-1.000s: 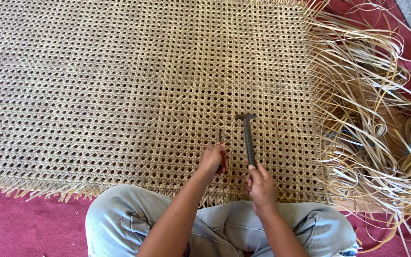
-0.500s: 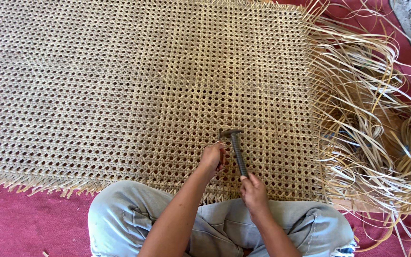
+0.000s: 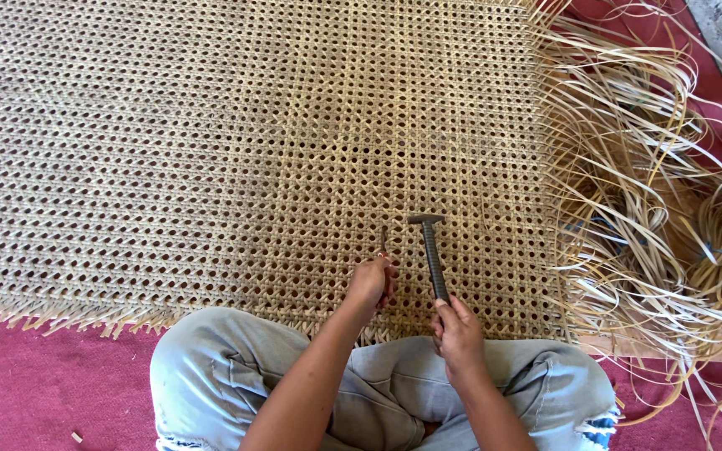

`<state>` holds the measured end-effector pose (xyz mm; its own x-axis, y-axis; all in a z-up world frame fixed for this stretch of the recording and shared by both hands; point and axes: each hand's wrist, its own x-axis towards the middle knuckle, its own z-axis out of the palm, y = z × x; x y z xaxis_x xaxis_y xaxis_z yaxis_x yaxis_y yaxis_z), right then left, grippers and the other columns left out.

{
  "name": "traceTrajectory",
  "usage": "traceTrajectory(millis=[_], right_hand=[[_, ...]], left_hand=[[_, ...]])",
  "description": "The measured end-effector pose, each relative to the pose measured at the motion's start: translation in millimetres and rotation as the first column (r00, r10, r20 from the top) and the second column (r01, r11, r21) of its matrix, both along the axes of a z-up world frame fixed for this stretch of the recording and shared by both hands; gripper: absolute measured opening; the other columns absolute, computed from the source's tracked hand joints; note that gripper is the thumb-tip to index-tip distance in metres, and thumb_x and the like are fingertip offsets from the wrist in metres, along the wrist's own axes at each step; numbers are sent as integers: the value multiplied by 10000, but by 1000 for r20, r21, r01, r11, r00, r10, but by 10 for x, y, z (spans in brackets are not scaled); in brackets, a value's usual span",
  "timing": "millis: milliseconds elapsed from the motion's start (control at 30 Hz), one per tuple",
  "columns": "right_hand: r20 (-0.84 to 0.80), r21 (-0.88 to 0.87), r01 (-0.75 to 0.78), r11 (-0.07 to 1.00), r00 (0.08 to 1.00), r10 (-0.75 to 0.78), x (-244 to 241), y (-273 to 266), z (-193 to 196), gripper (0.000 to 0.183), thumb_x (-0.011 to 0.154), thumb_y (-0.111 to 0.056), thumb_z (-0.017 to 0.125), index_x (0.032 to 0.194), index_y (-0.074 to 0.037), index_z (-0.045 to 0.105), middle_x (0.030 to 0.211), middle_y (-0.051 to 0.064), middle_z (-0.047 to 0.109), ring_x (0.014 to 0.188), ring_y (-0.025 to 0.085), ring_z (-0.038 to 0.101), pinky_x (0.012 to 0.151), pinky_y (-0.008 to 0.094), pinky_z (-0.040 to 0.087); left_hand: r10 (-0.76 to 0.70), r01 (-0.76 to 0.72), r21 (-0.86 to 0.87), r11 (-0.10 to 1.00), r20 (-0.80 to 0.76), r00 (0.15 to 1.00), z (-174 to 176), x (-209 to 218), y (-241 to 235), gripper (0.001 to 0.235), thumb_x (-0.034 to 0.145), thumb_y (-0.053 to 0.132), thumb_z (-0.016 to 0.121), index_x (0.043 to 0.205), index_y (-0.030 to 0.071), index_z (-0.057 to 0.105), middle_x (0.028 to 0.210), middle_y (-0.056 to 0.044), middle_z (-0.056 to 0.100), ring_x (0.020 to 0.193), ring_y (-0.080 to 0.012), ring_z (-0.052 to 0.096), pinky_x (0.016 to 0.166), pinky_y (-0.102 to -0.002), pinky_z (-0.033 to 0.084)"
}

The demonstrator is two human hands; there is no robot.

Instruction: The person sits on a pink mat and uses a hammer to tap a small tool into the woven mat, securing the weave. The person works methodically along a row of the mat, repeating the tapping action.

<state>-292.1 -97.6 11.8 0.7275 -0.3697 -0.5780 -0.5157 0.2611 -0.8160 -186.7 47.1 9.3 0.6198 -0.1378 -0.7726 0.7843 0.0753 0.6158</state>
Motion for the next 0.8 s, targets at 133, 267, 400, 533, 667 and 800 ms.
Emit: traceTrajectory(millis=[133, 267, 400, 533, 667, 800], right_hand=[[46, 114, 87, 990, 995, -93, -58, -8, -4, 191, 1002, -151, 532, 1173, -67, 513, 550, 5, 397, 384, 88, 264, 362, 268, 176], [-49, -83, 15, 996, 999, -20, -80, 178, 350, 305, 1078, -195, 483, 1329, -103, 630, 607, -15, 522, 435, 83, 401, 358, 202, 297], [-80, 18, -206, 978, 975, 207, -111, 93, 15, 216, 1022, -189, 524, 1156, -70, 645, 572, 3, 450, 423, 112, 333, 365, 265, 221], [16, 45, -77, 996, 997, 77, -143, 82, -15, 179, 999, -146, 506, 1115, -73, 621, 540, 3, 419, 392, 98, 285, 357, 266, 180], [17, 64, -20, 998, 1000, 19, -125, 101, 137, 283, 996, -151, 501, 1217, -75, 661, 547, -2, 414, 394, 88, 273, 359, 256, 162], [60, 104, 28, 994, 998, -34, -181, 54, 64, 116, 988, -123, 518, 1033, -66, 608, 530, 11, 408, 368, 93, 264, 343, 266, 150]], left_hand=[[2, -2, 9, 1000, -34, 999, -65, 77, -21, 368, 1092, 241, 419, 858, 47, 628, 606, -41, 533, 457, -137, 404, 421, -289, 302], [39, -41, -30, 999, -63, 997, -46, 91, -7, 338, 1115, 265, 434, 865, 95, 585, 689, -25, 548, 540, -117, 435, 472, -261, 340], [64, -61, 36, 998, -99, 993, 19, 101, -24, 341, 1097, 299, 453, 855, 106, 595, 649, -15, 543, 496, -118, 414, 448, -261, 330], [-8, 7, -8, 1000, -19, 1000, 142, -72, 24, 378, 1135, 228, 407, 845, 67, 589, 624, -13, 521, 447, -103, 389, 385, -236, 306], [17, -17, 8, 1000, -55, 998, 46, -182, -12, 314, 1091, 268, 448, 871, 93, 588, 664, -11, 514, 524, -120, 415, 440, -271, 315], [16, -17, -16, 1000, -28, 999, 49, -162, 5, 331, 1098, 210, 427, 850, 70, 593, 638, -19, 531, 489, -121, 417, 417, -269, 313]])
